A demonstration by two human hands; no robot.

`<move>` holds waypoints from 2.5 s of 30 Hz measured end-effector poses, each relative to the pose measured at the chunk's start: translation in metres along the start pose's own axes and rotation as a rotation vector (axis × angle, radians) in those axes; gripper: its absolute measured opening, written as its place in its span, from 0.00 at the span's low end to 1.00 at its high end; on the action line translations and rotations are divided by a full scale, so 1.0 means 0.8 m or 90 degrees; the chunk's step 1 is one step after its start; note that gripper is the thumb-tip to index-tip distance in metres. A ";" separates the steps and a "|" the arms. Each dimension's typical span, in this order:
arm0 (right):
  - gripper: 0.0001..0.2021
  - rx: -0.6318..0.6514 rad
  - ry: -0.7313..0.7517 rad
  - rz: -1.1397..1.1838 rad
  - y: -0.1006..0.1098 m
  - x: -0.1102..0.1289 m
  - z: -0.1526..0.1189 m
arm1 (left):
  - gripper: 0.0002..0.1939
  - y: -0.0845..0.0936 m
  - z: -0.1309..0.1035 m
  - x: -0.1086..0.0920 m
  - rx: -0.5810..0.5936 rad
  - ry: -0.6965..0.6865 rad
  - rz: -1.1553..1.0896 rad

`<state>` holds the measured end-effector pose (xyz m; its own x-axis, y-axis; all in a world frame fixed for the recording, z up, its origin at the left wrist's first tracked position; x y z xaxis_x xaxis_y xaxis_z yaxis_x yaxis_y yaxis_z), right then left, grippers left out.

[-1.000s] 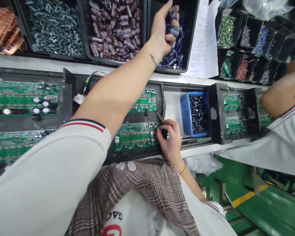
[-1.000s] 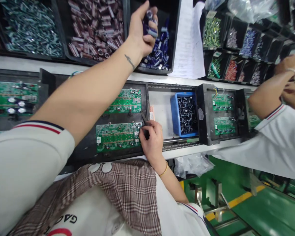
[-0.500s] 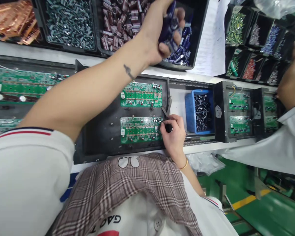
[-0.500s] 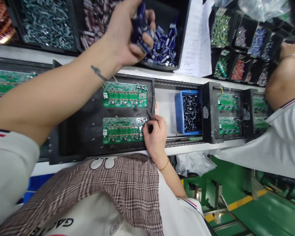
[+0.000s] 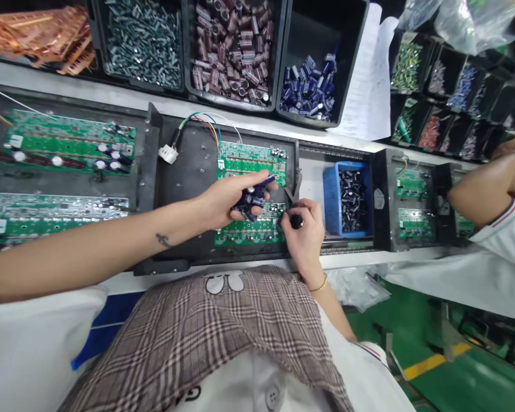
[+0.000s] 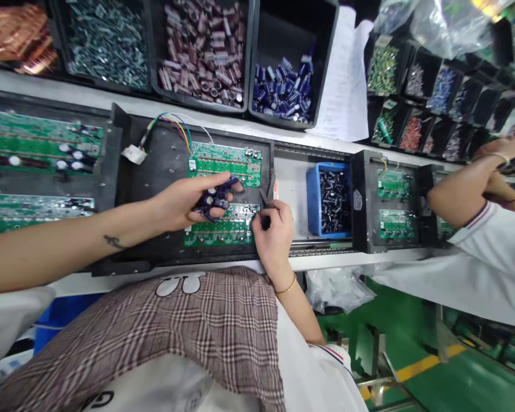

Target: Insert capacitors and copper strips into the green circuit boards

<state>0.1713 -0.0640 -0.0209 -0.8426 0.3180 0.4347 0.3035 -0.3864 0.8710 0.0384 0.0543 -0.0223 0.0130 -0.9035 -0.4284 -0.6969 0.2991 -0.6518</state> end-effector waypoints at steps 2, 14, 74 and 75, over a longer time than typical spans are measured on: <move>0.02 0.002 0.005 0.005 0.000 -0.001 0.001 | 0.14 0.001 -0.006 0.013 -0.010 0.005 -0.027; 0.06 0.080 0.085 -0.003 0.017 0.013 0.012 | 0.10 -0.001 -0.014 0.040 -0.061 0.026 -0.076; 0.06 0.133 0.256 -0.127 -0.023 0.016 0.116 | 0.09 -0.005 0.008 0.043 -0.087 0.046 -0.133; 0.06 0.133 0.257 -0.125 -0.023 0.017 0.115 | 0.08 -0.005 0.007 0.041 -0.080 0.035 -0.129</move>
<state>0.1957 0.0271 -0.0097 -0.9853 -0.0089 0.1705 0.1698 -0.1574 0.9728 0.0459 0.0249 -0.0374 0.1246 -0.9577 -0.2595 -0.7679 0.0726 -0.6365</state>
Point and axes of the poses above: each hand's wrist, its own z-axis towards the middle knuckle, its own y-axis out of the back of the hand, x = y × z, the point moved 5 cm from there along z, towards the middle knuckle, and after that the axes turned 8 degrees about -z, right-handed, at the moved point
